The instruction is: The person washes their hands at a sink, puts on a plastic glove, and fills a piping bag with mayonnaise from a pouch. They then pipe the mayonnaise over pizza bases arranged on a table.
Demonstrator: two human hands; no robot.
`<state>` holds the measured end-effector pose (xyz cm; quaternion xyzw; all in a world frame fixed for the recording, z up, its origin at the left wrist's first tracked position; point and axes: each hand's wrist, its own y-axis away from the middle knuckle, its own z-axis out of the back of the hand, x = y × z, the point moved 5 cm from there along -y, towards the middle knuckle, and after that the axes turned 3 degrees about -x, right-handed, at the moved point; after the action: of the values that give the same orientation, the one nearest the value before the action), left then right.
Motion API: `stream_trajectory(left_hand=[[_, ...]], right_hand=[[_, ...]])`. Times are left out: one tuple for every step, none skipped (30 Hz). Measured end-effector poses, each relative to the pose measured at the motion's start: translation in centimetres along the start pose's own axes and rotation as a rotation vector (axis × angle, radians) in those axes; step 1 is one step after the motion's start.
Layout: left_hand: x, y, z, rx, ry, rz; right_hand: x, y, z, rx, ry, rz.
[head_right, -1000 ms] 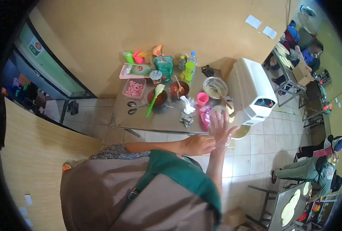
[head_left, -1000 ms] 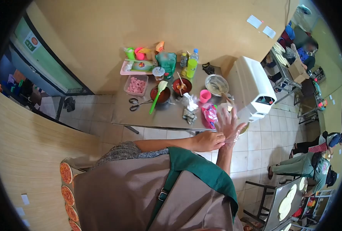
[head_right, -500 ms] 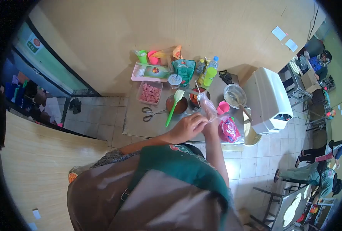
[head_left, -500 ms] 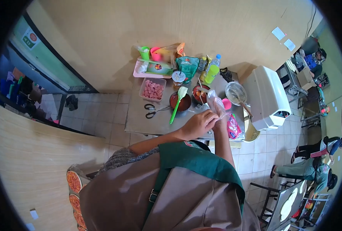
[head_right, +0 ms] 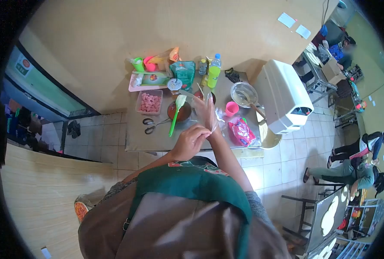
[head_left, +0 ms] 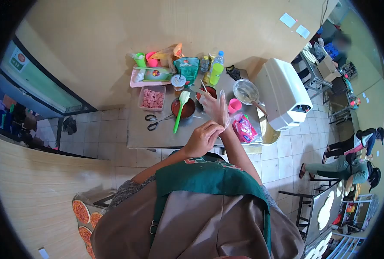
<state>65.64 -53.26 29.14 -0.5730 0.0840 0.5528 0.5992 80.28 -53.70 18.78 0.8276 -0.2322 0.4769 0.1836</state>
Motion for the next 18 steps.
stream_trajectory(left_hand=[[-0.4,0.1,-0.2,0.008,0.019,0.008],[-0.9,0.2,-0.4,0.015,0.037,0.019],[-1.2,0.4,-0.5,0.021,0.054,0.030],[-1.3,0.4,-0.3,0.045,0.045,0.011],[-1.5,0.2,0.6,-0.066,0.012,0.061],[-2.0,-0.1,1.7,-0.177,-0.023,0.111],[-2.0,-0.4,2.8,-0.287,-0.061,0.158],[-0.4,-0.2,3.7,-0.426,-0.022,0.201],[1.5,-0.2,4.5,-0.567,0.017,0.242],[2.9,-0.5,4.8,-0.570,0.061,0.267],[3.7,-1.0,5.3,-0.573,0.105,0.291],[4.3,-1.3,5.8,-0.575,0.149,0.316],[4.7,-1.6,6.0,-0.514,0.192,0.344],[4.8,-1.8,6.1,-0.453,0.236,0.372],[4.9,-2.0,6.1,-0.390,0.281,0.400],[5.5,-1.8,6.3,-0.434,0.274,0.393],[5.7,-1.7,6.3,-0.416,0.290,0.435],[5.8,-1.5,6.4,-0.396,0.307,0.477]], right_hand=[[-0.1,0.1,0.0,0.042,-0.030,0.006],[1.2,1.4,-1.5,0.061,-0.064,0.043],[2.0,2.5,-2.2,0.062,-0.109,0.045],[2.7,3.4,-2.7,0.067,-0.152,0.046],[3.4,4.4,-3.2,0.071,-0.197,0.045],[3.8,5.6,-3.8,0.110,-0.375,-0.137],[4.5,6.4,-4.4,0.137,-0.302,-0.135],[5.1,7.1,-5.0,0.164,-0.229,-0.133],[5.3,7.5,-5.3,0.193,-0.155,-0.132],[4.9,7.4,-5.5,0.225,-0.186,-0.135],[4.9,7.7,-6.0,0.254,-0.187,-0.148],[5.1,8.2,-6.6,0.282,-0.187,-0.160],[5.3,8.6,-7.1,0.310,-0.188,-0.172],[5.4,8.8,-7.5,0.320,-0.198,-0.174],[5.6,9.0,-7.8,0.330,-0.208,-0.174],[5.7,9.2,-8.0,0.338,-0.218,-0.174],[6.0,9.4,-8.2,0.334,-0.226,-0.182],[6.3,9.5,-8.3,0.328,-0.233,-0.190]])
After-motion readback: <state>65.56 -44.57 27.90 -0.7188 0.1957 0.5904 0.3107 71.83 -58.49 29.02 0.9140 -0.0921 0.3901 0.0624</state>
